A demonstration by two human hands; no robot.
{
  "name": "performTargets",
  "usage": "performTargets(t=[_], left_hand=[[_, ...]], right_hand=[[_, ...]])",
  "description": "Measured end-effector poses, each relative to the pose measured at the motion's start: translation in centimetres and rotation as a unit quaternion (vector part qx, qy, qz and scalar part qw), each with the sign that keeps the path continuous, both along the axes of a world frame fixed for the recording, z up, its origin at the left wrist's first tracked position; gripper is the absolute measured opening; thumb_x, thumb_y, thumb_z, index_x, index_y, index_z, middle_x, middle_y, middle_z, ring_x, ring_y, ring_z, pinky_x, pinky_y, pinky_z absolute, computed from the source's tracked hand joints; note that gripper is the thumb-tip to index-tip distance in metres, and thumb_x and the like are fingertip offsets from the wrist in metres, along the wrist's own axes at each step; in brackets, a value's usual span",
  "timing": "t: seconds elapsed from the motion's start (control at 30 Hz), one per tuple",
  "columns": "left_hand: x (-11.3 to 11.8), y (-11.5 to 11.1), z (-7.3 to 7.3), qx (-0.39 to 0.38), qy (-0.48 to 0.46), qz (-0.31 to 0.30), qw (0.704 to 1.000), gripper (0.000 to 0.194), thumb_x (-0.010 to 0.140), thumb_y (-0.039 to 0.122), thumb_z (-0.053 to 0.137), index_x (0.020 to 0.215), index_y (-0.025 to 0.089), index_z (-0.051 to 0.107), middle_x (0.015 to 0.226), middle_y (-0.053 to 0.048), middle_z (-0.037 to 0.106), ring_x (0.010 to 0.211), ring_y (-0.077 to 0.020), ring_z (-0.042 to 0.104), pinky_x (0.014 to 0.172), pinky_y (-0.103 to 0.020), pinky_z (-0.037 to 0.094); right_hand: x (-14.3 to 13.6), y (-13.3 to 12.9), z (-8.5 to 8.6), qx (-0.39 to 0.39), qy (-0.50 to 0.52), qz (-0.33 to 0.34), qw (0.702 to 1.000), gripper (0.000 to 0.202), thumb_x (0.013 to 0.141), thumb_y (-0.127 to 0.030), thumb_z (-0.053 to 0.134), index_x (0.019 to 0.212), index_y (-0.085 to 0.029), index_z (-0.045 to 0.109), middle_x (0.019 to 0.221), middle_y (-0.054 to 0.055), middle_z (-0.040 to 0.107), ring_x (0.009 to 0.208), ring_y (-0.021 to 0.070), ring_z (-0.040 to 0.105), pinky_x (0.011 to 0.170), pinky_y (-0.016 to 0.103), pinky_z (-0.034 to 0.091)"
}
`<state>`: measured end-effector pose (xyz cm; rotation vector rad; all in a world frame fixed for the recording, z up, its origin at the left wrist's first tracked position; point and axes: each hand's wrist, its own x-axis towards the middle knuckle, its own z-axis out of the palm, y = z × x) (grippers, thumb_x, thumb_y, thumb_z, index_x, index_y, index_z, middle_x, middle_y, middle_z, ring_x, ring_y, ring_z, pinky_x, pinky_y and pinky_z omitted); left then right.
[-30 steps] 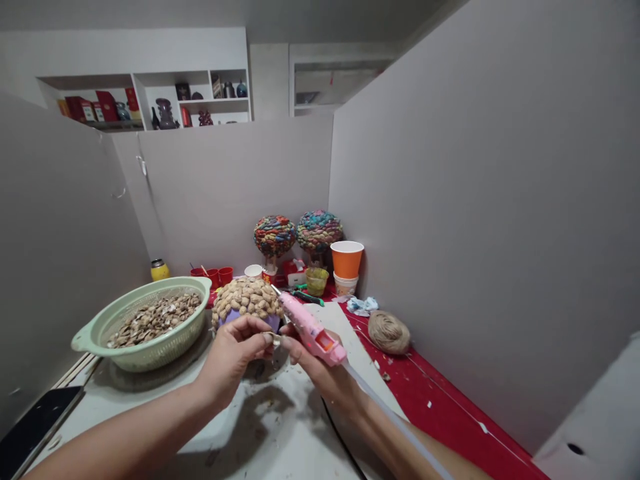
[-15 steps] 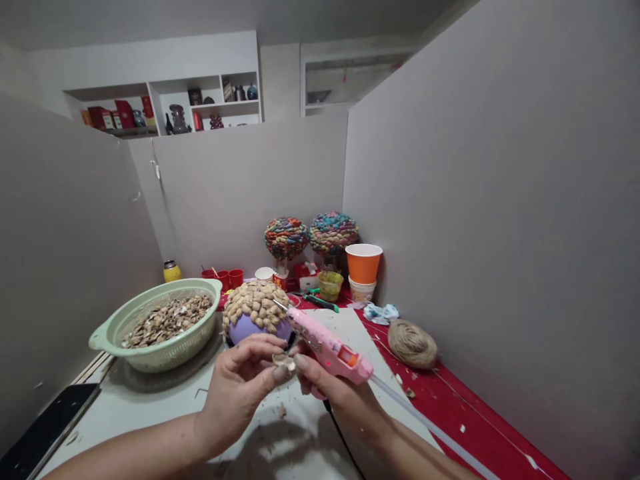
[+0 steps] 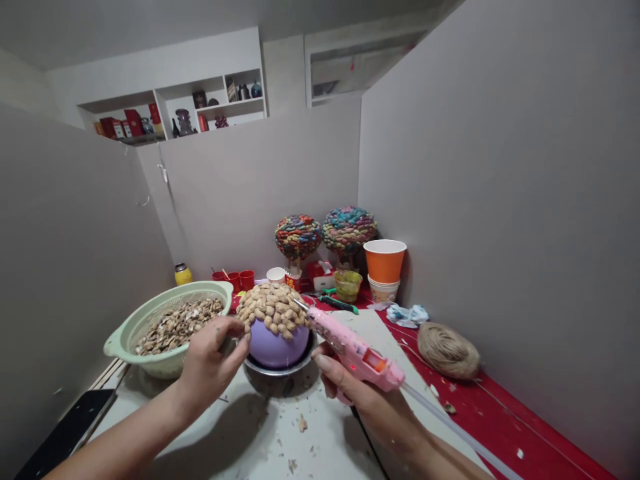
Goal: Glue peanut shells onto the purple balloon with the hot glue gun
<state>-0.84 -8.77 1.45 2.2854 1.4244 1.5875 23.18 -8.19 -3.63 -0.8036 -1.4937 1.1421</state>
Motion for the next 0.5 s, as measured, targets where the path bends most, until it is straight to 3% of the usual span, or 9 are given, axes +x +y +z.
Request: performTargets(t=[0.13, 0.33, 0.5], left_hand=[[0.7, 0.7, -0.2, -0.023, 0.01, -0.001, 1.0, 0.003, 0.076, 0.019, 0.066, 0.077, 0.022, 0.067, 0.073, -0.002, 0.066, 0.067, -0.0167, 0.058, 0.067, -0.026, 0.043], [1.1, 1.6, 0.0, 0.003, 0.129, 0.031, 0.991, 0.008, 0.083, 0.018, 0.056, 0.075, 0.02, 0.058, 0.076, -0.003, 0.061, 0.069, -0.0168, 0.054, 0.066, -0.027, 0.04], [1.3, 1.9, -0.1, 0.016, 0.161, 0.051, 0.985, 0.007, 0.083, 0.02, 0.057, 0.077, 0.021, 0.059, 0.076, -0.004, 0.062, 0.071, -0.0189, 0.056, 0.068, -0.029, 0.041]], right_hand=[[-0.1, -0.1, 0.3, -0.012, 0.005, -0.006, 1.0, 0.041, 0.083, -0.059, 0.063, 0.085, -0.017, 0.064, 0.059, -0.002, 0.049, 0.056, 0.0142, 0.045, 0.052, 0.027, 0.034], [0.1, 0.1, 0.2, -0.003, 0.003, -0.005, 1.0, 0.04, 0.082, -0.058, 0.063, 0.084, -0.018, 0.065, 0.058, -0.001, 0.051, 0.055, 0.0147, 0.046, 0.05, 0.027, 0.034], [0.3, 0.0, 0.4, 0.019, -0.015, -0.002, 1.0, 0.038, 0.084, -0.056, 0.061, 0.079, -0.018, 0.063, 0.058, -0.001, 0.05, 0.054, 0.015, 0.046, 0.052, 0.027, 0.036]])
